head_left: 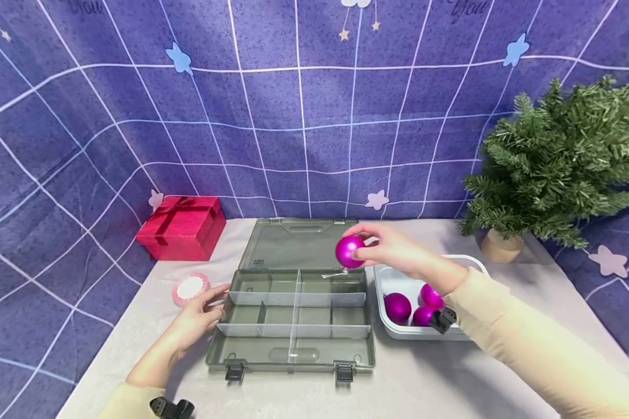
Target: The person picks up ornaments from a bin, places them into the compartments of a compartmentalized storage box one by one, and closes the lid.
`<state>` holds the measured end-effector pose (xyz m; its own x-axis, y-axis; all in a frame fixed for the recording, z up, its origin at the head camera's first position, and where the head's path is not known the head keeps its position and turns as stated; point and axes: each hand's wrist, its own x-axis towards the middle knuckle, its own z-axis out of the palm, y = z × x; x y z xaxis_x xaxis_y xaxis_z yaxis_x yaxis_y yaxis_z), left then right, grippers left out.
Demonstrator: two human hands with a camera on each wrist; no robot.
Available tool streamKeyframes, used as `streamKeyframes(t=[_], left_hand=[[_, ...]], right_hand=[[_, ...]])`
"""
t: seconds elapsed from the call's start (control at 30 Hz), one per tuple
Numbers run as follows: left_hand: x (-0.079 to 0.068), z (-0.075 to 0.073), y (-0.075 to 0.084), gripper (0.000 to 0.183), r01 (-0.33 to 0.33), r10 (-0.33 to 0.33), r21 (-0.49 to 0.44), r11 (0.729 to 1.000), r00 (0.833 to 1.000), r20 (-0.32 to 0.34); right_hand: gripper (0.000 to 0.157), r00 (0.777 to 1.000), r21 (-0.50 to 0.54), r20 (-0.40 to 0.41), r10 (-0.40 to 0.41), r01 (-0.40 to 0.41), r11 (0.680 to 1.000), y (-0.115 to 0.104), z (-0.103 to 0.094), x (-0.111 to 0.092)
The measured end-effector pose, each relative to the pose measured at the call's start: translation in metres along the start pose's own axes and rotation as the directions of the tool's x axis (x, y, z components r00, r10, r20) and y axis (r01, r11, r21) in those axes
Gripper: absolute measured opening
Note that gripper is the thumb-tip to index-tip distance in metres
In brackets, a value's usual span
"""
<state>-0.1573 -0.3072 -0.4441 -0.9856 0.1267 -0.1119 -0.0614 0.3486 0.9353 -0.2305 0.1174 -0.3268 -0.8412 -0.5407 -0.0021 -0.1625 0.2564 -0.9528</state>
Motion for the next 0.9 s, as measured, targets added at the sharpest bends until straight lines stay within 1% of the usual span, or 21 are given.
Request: streamKeyframes(t=[0.07,0.13,0.2,0.3,0.4,0.47,0.53,0.63,0.7,0.73,0.83,0.9], left_hand=[[0.000,0.001,0.001,0.069,0.003,-0.003,0.005,1.000,1.000,0.000],[0.000,0.001,0.001,0.068,0.006,-0.006,0.010,1.000,1.000,0.000],[-0.001,0.002,0.001,0.068,0.006,-0.006,0.010,1.000,1.000,0.001],[0.000,0.001,0.002,0.068,-0.002,0.002,0.002,1.000,1.000,0.000],[0.000,0.000,0.001,0.068,-0.012,0.012,0.002,1.000,1.000,0.000],[0.001,0.000,0.001,0.069,-0.013,0.013,0.003,1.000,1.000,-0.001],[0.002,-0.001,0.002,0.068,-0.015,0.015,0.006,1.000,1.000,0.000],[0.003,-0.001,0.004,0.068,-0.012,0.012,0.009,1.000,1.000,0.004],[0.003,-0.001,0.004,0.067,-0.012,0.012,0.013,1.000,1.000,0.010],[0.003,-0.001,0.004,0.067,-0.014,0.013,0.018,1.000,1.000,0.011],[0.002,0.000,0.004,0.066,-0.005,0.005,0.029,1.000,1.000,0.005],[0.000,0.001,0.003,0.066,-0.002,0.002,0.038,0.999,1.000,-0.002]], right_hand=[[0.045,1.000,0.056,0.003,0.019,-0.019,0.998,-0.003,0.014,0.010],[0.044,0.999,0.083,0.001,0.037,-0.037,0.996,-0.005,0.030,0.019],[0.043,0.998,0.085,-0.005,0.062,-0.061,0.995,-0.008,0.046,0.028],[0.042,0.996,0.061,-0.014,0.093,-0.092,0.994,-0.011,0.072,0.044],[0.042,0.994,0.032,-0.026,0.106,-0.105,0.994,-0.011,0.097,0.061],[0.041,0.993,0.035,-0.031,0.111,-0.110,0.993,-0.008,0.111,0.072],[0.041,0.992,0.060,-0.042,0.116,-0.113,0.992,-0.004,0.123,0.082],[0.040,0.987,0.106,-0.066,0.146,-0.138,0.985,0.003,0.136,0.096],[0.038,0.982,0.109,-0.085,0.166,-0.157,0.982,0.007,0.144,0.102],[0.038,0.980,0.088,-0.098,0.171,-0.163,0.983,0.010,0.148,0.105],[0.038,0.977,-0.066,-0.141,0.160,-0.171,0.983,0.015,0.160,0.111],[0.038,0.976,-0.186,-0.169,0.138,-0.169,0.968,0.017,0.168,0.115]])
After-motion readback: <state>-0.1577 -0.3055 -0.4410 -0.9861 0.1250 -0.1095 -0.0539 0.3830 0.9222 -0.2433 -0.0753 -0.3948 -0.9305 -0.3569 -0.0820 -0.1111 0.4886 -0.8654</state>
